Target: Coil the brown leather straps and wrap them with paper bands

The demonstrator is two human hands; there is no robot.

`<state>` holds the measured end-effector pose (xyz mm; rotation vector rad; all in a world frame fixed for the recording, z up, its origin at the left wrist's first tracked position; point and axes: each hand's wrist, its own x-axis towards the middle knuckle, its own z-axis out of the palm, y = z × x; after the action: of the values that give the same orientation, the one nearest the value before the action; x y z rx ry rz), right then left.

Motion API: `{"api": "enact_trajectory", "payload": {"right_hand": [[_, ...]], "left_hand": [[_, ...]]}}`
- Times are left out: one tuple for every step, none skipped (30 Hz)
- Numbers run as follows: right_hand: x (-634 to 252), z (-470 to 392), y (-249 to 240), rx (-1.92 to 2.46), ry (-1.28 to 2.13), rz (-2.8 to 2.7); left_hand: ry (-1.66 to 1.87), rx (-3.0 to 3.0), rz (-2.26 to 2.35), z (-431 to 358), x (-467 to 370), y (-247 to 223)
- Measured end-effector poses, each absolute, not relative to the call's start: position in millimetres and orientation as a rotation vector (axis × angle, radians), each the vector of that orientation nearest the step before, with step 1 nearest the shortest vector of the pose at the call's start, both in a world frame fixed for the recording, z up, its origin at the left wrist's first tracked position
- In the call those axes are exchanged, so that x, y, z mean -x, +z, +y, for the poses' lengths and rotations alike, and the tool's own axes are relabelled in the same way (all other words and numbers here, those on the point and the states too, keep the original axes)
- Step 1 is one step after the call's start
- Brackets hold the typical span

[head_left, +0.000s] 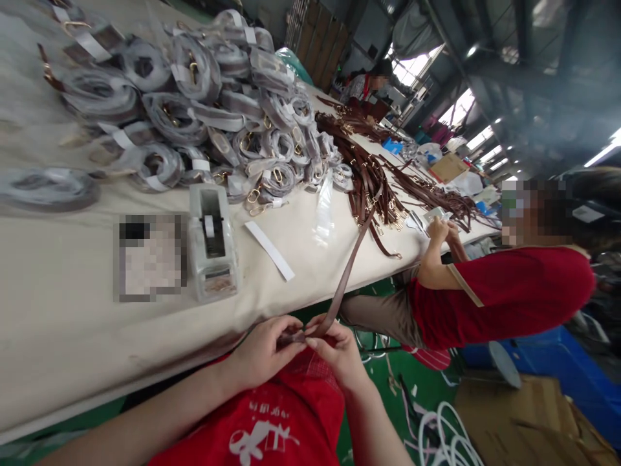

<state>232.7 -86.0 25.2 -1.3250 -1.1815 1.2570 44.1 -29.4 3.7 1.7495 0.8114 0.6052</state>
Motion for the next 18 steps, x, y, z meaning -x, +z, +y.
{"api": "enact_trajectory", "payload": {"right_hand": [[-233.6, -85.6, 25.7, 1.325, 1.262, -1.173], [-234.6, -85.1, 26.3, 1.330, 1.267, -1.160], [-235.4, -84.5, 26.9, 1.338, 1.276, -1.144], [-236.0, -83.9, 27.4, 1.345, 1.291, -1.124], [-236.4, -83.4, 28.0, 1.350, 1.309, -1.102], [-236.5, -82.9, 28.4, 1.355, 1.326, -1.081], [-236.5, -82.5, 28.6, 1.362, 1.339, -1.064], [-236.5, -82.2, 28.6, 1.367, 1.349, -1.051], [-236.6, -82.1, 28.5, 1.370, 1.361, -1.037], [-236.7, -82.0, 28.1, 1.371, 1.376, -1.018], [-237.0, -81.8, 27.5, 1.366, 1.395, -0.997], [-237.4, -81.6, 26.7, 1.355, 1.417, -0.975], [-237.9, -81.3, 25.7, 1.336, 1.434, -0.956], [-238.5, -80.9, 24.5, 1.311, 1.444, -0.940], [-239.2, -80.4, 23.2, 1.284, 1.450, -0.930], [-240.0, -80.0, 21.8, 1.258, 1.454, -0.923], [-241.0, -79.8, 20.3, 1.237, 1.456, -0.919], [-242.1, -79.8, 19.0, 1.223, 1.460, -0.914]], "left_hand": [[0.598, -1.753, 0.817, -28.9, -43.3, 3.4], [0.596, -1.761, 0.796, -28.5, -42.7, 3.0], [0.601, -1.766, 0.763, -28.1, -42.2, 2.6], [0.615, -1.763, 0.736, -28.0, -41.9, 2.1], [0.632, -1.755, 0.723, -28.0, -41.8, 1.5], [0.648, -1.748, 0.723, -28.2, -41.8, 0.8], [0.669, -1.743, 0.734, -28.6, -41.8, -0.1], [0.699, -1.740, 0.750, -29.2, -41.8, -0.9], [0.732, -1.737, 0.765, -30.0, -41.8, -1.8], [0.759, -1.737, 0.770, -30.8, -41.6, -2.4], [0.778, -1.738, 0.764, -31.6, -41.4, -2.8], [0.789, -1.741, 0.750, -32.2, -41.1, -3.0], [0.790, -1.745, 0.734, -32.7, -40.9, -2.8], [0.784, -1.750, 0.716, -32.8, -40.9, -2.5], [0.775, -1.753, 0.703, -32.6, -41.1, -2.1], [0.766, -1.754, 0.695, -32.0, -41.5, -1.8], [0.758, -1.752, 0.694, -31.1, -42.1, -1.7], [0.741, -1.747, 0.702, -29.9, -42.7, -2.0]]}}
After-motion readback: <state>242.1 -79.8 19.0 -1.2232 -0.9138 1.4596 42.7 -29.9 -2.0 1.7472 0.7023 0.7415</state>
